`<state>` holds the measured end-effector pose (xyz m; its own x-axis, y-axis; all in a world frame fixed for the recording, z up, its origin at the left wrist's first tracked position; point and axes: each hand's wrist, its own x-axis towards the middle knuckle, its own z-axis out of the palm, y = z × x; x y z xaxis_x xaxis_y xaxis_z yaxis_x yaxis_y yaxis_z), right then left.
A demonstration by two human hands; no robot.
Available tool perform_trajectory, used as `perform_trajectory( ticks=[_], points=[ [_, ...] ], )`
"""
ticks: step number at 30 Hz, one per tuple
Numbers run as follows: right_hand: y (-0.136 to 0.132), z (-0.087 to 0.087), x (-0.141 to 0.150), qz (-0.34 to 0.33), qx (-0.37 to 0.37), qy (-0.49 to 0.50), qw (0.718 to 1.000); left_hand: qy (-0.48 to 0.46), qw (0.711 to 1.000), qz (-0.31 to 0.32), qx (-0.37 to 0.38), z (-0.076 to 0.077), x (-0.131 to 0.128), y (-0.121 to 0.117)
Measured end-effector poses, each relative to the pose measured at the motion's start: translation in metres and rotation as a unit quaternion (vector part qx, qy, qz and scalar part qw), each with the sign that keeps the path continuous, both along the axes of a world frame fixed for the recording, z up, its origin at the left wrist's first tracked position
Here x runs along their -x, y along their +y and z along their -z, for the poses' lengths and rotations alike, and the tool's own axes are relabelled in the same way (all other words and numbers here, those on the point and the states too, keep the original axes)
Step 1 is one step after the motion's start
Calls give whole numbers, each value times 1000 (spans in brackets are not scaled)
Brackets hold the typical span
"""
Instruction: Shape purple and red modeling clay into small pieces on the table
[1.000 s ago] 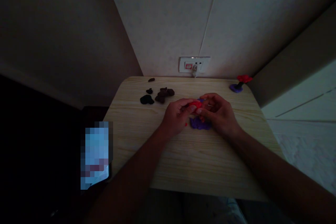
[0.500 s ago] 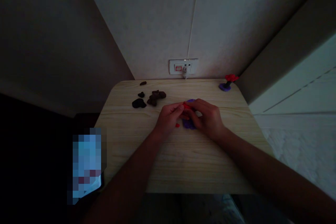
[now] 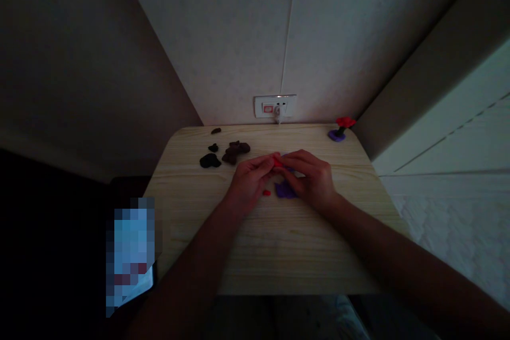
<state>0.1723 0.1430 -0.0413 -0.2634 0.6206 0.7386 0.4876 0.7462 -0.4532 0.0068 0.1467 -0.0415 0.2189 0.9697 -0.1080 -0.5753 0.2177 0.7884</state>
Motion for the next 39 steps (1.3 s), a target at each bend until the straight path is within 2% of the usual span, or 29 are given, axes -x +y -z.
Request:
perform_trajectory(
  ticks=[4,9,17,23,27,32,35,39],
  points=[
    [2,1,0,-16,35,10,999,16,999,-41,4,1,2,1],
    [4,0,-3,-36,92,23,995,41,996,-71,-27,2,3,2],
    [6,1,-11,-60,179,16,982,118,989,-60,-66,7,7,1],
    [2,-4,-13,-44,162,5,986,103,992,-23,-69,2,6,0],
    [-1,-6,-13,-49,157,11,986,142,986,-44,-82,2,6,1],
    [-1,-5,-13,-62,170,24,983,190,977,-13,-100,-2,8,0],
    [-3,-4,-10,-69,217,69,971,194,974,-13,-112,-5,9,0],
    [-7,-7,-4,-96,331,179,921,171,979,-28,-106,-4,8,-1]
  ],
)
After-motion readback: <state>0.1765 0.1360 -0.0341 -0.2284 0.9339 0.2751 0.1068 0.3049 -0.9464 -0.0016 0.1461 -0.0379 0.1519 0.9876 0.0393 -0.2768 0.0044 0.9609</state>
